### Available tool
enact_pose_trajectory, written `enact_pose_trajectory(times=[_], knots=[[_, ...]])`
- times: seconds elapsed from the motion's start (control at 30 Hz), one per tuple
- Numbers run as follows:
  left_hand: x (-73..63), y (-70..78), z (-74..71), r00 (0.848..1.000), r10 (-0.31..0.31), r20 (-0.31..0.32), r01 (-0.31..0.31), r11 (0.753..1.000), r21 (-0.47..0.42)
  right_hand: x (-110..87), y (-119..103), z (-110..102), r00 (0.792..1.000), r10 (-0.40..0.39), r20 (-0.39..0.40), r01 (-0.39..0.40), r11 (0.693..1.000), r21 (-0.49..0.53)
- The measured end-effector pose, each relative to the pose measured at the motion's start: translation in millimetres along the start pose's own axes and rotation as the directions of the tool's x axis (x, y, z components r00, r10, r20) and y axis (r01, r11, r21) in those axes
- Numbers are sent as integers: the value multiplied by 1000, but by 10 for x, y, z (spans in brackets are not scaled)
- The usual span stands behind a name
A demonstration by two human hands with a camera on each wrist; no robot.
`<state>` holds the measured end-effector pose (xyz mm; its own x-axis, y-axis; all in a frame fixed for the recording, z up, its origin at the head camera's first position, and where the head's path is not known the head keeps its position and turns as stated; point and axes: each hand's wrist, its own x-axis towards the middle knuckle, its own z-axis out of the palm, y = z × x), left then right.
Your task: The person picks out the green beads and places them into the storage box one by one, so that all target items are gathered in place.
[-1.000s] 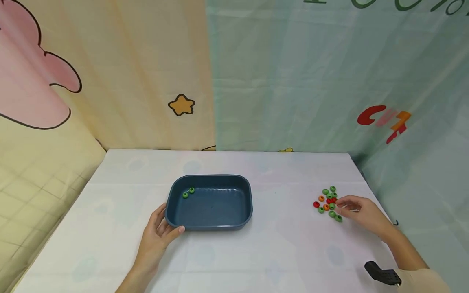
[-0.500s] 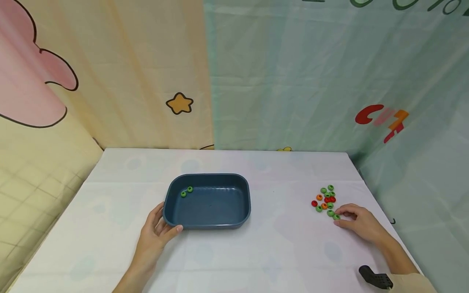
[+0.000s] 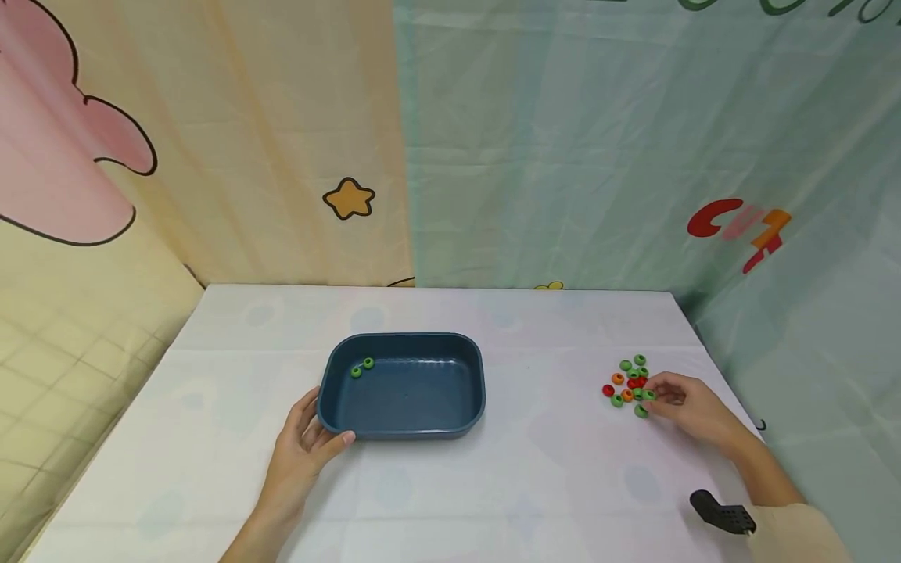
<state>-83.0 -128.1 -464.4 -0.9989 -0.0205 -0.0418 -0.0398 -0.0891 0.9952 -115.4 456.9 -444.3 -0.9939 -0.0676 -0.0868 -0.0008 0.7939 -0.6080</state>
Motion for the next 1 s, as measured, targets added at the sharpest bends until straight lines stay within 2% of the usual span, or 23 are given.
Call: enact_pose_trajectory(times=[0.1, 0.43, 0.63, 1.0], knots=[[8, -5, 3, 1000, -6, 3, 6, 1000, 3, 28, -36, -4, 1000, 12, 2, -12, 1000, 7], [1, -3, -4, 1000, -3, 2, 3, 1000, -3, 203, -288, -19, 997, -83, 10, 83, 997, 12], [-2, 0, 0, 1000, -3, 2, 3, 1000, -11, 350, -440, 15, 991, -131, 39, 129, 990, 52], [5, 7, 8, 1000, -10, -3, 10, 1000, -3, 549, -685, 121, 987, -142, 73, 138, 989, 56]])
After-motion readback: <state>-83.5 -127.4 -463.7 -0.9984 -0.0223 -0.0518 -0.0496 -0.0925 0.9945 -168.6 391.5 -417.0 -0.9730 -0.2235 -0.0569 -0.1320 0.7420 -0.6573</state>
